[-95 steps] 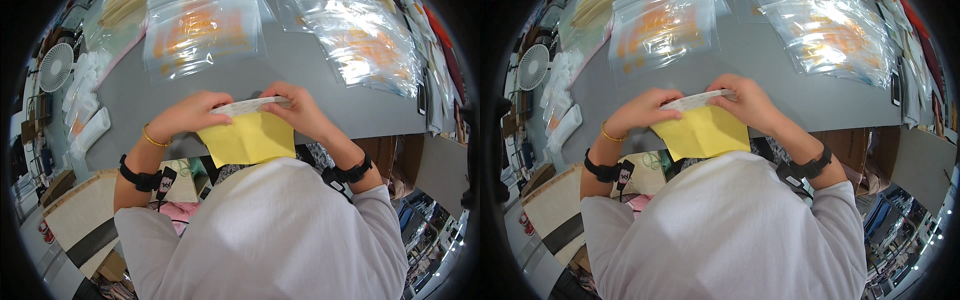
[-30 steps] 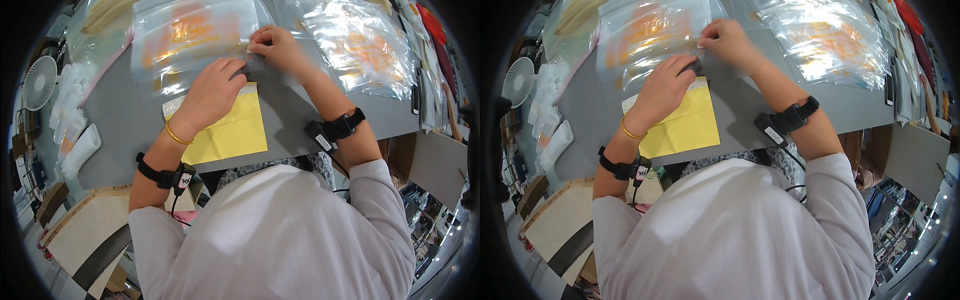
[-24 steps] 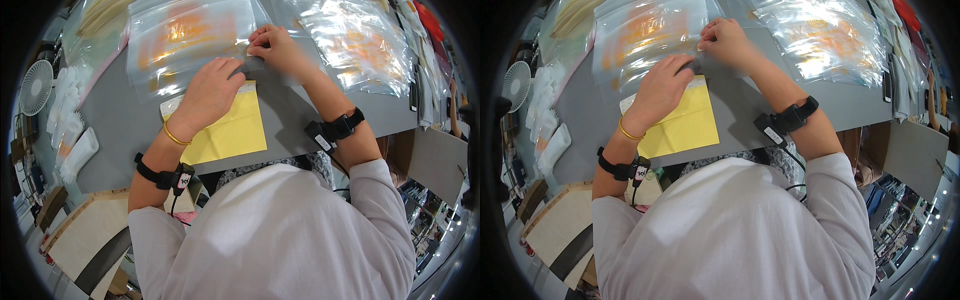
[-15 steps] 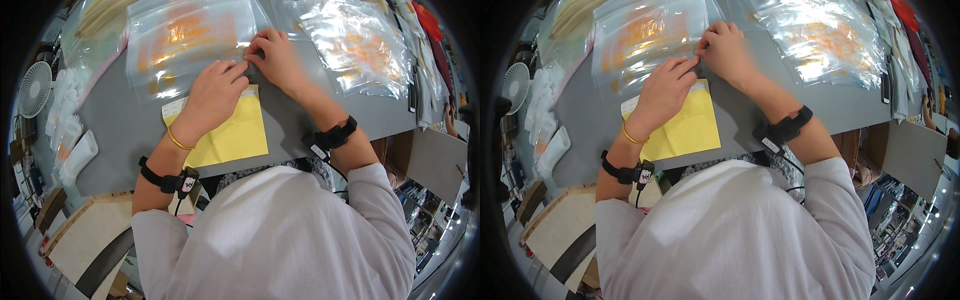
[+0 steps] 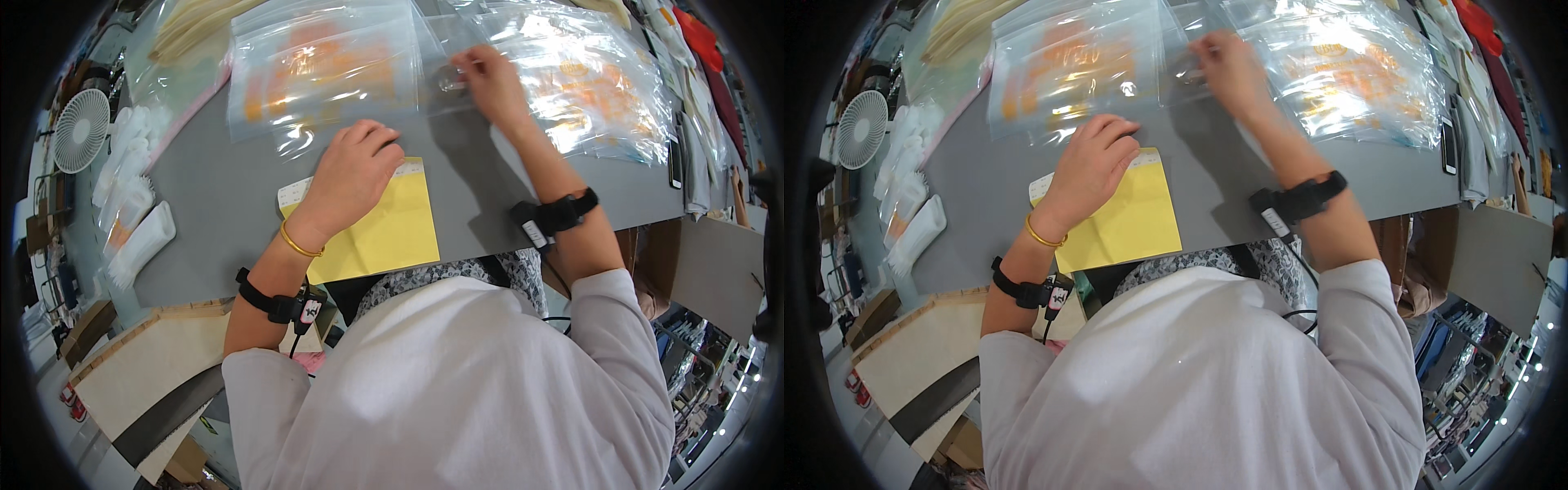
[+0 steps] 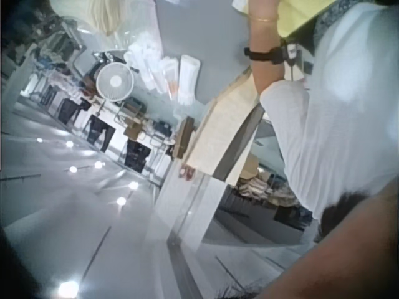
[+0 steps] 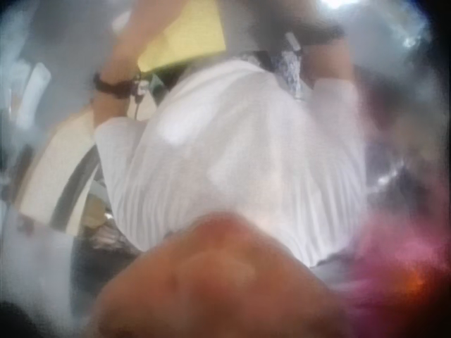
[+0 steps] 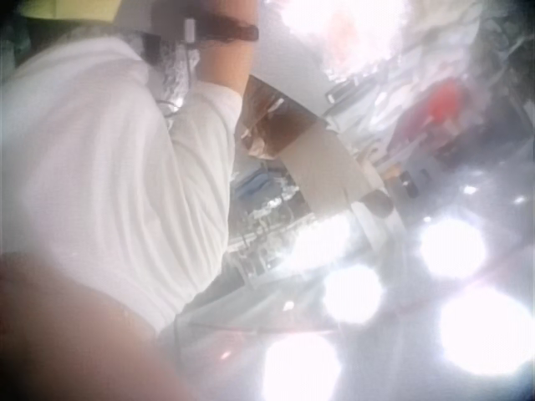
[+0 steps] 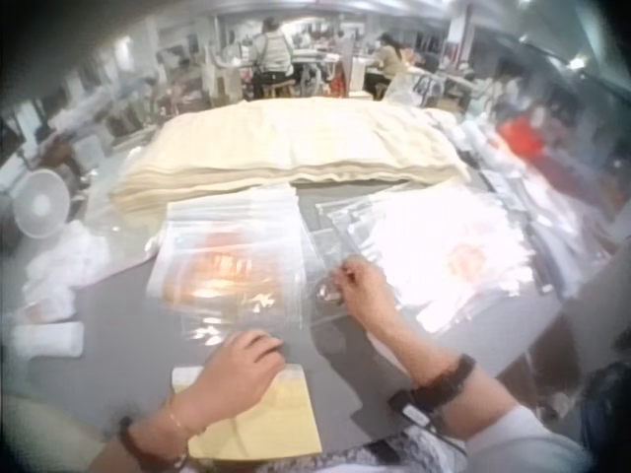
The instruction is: The person repeatedly picks small orange items from a yellow paper and places them into clear plastic zip-lock bags on a gray table. The person handles the items one at a time and seals each bag after filling it.
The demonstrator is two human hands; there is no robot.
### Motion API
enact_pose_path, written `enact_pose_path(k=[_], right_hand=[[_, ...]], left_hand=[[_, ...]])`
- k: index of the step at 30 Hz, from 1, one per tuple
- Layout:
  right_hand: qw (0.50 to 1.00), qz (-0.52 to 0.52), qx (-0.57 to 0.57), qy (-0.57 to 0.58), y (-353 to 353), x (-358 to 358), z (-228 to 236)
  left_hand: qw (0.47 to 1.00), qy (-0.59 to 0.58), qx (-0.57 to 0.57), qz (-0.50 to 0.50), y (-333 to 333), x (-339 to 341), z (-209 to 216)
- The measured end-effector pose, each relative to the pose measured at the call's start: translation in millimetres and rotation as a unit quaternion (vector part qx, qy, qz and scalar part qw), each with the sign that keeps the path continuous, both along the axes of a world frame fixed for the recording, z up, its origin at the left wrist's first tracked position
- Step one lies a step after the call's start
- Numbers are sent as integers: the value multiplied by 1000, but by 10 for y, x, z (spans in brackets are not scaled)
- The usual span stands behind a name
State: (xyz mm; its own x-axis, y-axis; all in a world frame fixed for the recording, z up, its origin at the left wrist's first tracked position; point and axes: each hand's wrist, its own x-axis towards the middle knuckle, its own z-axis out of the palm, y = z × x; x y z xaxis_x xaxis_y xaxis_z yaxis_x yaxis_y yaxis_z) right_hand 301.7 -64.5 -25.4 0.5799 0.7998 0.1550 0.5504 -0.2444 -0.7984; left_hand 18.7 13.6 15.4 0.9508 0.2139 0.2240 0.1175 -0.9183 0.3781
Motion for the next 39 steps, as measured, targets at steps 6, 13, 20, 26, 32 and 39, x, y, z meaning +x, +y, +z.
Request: enact_pose_path(k=[6,13,20,26,32,39], right_hand=[[984,-137,-71,-86,-724,1644,289],[978,64,97,-172,-770,343,487],[916,189,112,-336,-775,-976,380],[891,205,124,-387,-777,-1008,439],[940,202,101,-256,-721,-1117,366],[943,197,104,-248,-656,-1141,344]], left_hand=[[929,120,-328,123,-23,0,128],[882,135,-445,75,1,82,95],[847,119,-508,100,-4,72,44],[765,126,-622,109,27,-21,20],[738,122,-654,108,59,-55,-53],[728,129,-663,114,118,-65,-102]])
